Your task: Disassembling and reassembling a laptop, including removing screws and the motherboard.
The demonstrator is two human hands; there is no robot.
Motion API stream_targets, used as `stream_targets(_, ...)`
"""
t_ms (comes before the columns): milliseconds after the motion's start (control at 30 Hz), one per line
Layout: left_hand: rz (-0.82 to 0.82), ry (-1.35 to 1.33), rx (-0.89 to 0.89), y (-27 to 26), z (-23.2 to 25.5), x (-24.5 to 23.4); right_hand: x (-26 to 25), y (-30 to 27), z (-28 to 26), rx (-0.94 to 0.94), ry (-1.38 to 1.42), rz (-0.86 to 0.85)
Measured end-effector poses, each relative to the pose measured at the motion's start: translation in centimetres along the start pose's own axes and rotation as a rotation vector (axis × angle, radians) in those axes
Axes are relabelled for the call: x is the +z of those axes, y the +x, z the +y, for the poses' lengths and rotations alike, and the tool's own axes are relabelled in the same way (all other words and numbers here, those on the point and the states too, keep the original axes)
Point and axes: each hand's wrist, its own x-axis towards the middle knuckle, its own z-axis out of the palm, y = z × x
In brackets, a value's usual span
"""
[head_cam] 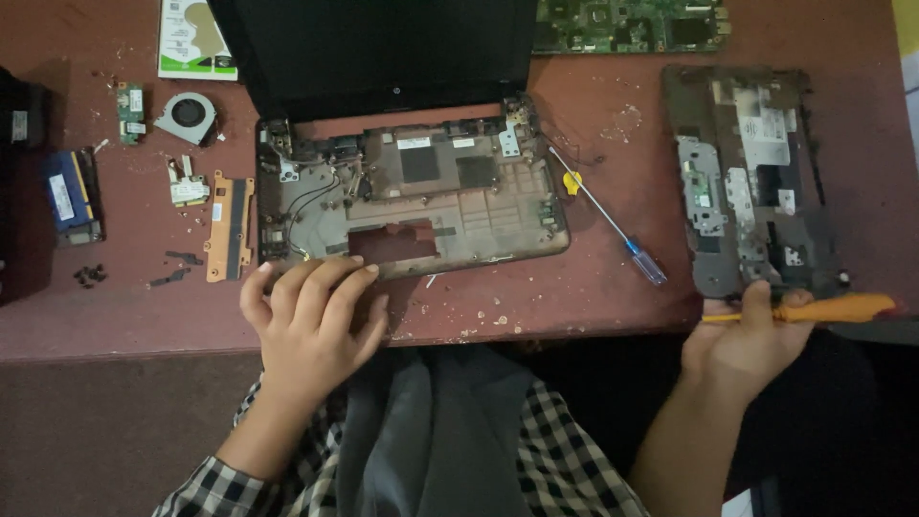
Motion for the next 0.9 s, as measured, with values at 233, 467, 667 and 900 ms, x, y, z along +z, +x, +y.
stream_targets(233, 0.006, -0.002, -0.009, 0.0, 0.0, 0.0, -0.2, 0.7, 0.6, -0.136, 0.112, -0.221)
stream_targets(467, 0.007, -0.002, -0.008, -0.2, -0.1, 0.3, -0.2, -1.9, 0.7, -0.266, -0.051, -0.093)
stream_targets(667, -0.063, -0.014, -0.019, 0.0, 0.1, -0.4, -2.0, 0.5, 3.0, -0.320, 0.143, -0.093)
stream_targets(900, -0.027, 0.011, -0.014, 0.3, 0.0, -0.3, -2.4, 1.8, 3.5, -0.663, 0.031, 0.029)
